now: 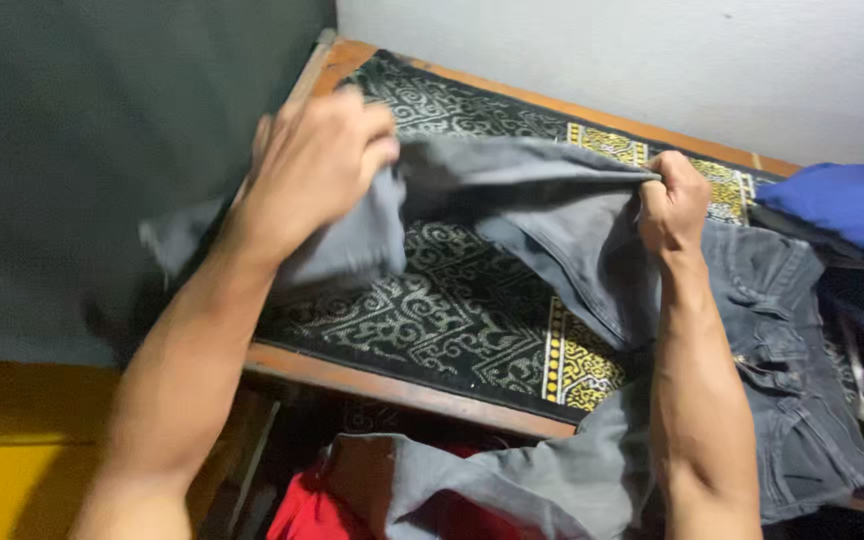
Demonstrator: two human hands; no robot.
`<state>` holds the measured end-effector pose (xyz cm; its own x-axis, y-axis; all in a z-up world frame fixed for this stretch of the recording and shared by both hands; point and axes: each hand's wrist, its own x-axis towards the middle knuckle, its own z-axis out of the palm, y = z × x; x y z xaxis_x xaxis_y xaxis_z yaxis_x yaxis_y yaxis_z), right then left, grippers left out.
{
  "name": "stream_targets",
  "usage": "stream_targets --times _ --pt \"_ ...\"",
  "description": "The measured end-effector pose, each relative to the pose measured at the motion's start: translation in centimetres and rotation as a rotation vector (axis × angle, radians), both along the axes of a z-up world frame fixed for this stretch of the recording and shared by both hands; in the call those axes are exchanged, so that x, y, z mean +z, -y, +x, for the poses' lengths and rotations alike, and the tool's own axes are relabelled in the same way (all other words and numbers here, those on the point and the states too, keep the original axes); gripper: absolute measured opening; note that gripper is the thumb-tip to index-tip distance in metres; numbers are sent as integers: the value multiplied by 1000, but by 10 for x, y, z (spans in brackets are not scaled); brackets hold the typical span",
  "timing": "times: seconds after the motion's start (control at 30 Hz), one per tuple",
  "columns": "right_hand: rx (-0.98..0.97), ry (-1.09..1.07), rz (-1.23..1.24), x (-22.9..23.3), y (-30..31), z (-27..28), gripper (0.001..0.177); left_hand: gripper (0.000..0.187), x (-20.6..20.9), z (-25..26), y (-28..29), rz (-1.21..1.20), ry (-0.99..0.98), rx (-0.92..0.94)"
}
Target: The person folds a pair of grey jeans on a patterned surface by smoothing the fabric, aligning the legs, and folding them into a compact rectangle.
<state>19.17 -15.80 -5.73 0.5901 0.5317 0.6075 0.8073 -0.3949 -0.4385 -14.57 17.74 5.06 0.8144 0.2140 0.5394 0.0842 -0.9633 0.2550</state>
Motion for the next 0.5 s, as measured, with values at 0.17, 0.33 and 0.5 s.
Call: stream_targets --times 0.17,0.33,0.5 --pt "-82 310 -265 10 1 -47 15 22 -42 118 0 245 -97 81" --pt "41 374 -505 11 -3 -82 12 35 -128 146 22 223 70 -33" --pt "20 -158 -333 19 -34 -67 21 11 -169 144 38 230 46 -141"
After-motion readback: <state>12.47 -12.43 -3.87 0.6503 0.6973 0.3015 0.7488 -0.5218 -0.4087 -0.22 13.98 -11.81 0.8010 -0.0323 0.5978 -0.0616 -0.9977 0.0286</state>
